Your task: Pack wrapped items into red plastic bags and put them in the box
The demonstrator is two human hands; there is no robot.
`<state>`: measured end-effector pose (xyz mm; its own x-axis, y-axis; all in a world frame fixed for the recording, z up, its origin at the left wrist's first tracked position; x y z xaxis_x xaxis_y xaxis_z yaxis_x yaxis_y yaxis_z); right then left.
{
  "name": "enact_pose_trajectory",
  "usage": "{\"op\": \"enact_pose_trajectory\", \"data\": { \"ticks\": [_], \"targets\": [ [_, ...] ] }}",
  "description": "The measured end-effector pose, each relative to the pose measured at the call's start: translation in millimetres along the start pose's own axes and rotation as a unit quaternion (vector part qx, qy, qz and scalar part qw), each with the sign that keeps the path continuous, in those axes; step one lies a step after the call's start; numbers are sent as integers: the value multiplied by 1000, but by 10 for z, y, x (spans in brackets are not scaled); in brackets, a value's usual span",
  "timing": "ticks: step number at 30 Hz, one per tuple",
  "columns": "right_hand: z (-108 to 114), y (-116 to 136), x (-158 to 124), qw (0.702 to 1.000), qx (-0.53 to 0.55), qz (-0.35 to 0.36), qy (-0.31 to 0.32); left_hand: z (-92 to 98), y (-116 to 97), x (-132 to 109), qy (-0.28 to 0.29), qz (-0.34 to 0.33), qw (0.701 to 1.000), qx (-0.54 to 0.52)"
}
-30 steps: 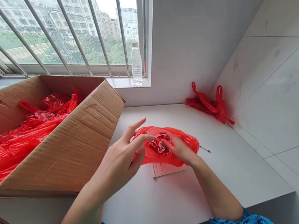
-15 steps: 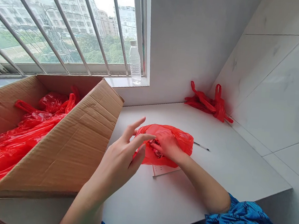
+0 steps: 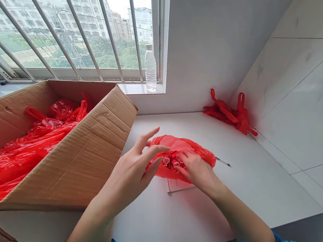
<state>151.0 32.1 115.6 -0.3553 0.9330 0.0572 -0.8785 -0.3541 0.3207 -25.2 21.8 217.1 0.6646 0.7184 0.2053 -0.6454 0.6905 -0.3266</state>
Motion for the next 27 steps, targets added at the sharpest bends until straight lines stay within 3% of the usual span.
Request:
{"op": "enact_pose_trajectory", "data": {
  "ticks": [3,6,11,15,17,18,20,21,23,25,27],
  "targets": [
    [230,-40,-302,989,-135,-44,-33,0,-14,6,2,-1,1000,2],
    [448,-104,-508,975,-200,-58,-81,8,-36,15,4,5,1000,11],
    [656,-206,-613,958,-229,-82,-150,33,29,-30,-3,62,997,48],
    [849,-302,-668,935,-198,-129,-264,41,166,-105,28,119,990,77],
    [934,-379,-679,942,-141,-135,-274,50,214,-131,53,132,987,76],
    [962,-423,-664,956,-90,-124,-252,61,225,-137,61,130,987,65],
    [983,-483,-605,983,56,-62,-162,103,214,-126,52,105,993,15],
    [990,-489,-575,983,141,-18,-112,135,198,-109,33,83,996,-26],
    [1038,-481,-518,952,296,64,-54,203,179,-62,-26,35,991,-128],
    [1109,-507,-429,905,406,103,-67,235,205,-1,-92,5,969,-231],
    [1116,-532,-277,865,479,114,-97,184,257,80,-121,-9,941,-317]
  ]
}}
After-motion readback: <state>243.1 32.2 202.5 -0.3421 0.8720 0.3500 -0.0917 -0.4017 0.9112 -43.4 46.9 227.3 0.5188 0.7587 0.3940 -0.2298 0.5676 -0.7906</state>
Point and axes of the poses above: each hand's wrist, its own x-axis towards the middle knuckle, its own z-axis out of the back of the hand, y = z × x, the point moved 6 cm from there along x, towards the middle knuckle, and after that the axes turned 14 degrees about y, right-handed, at the moved point
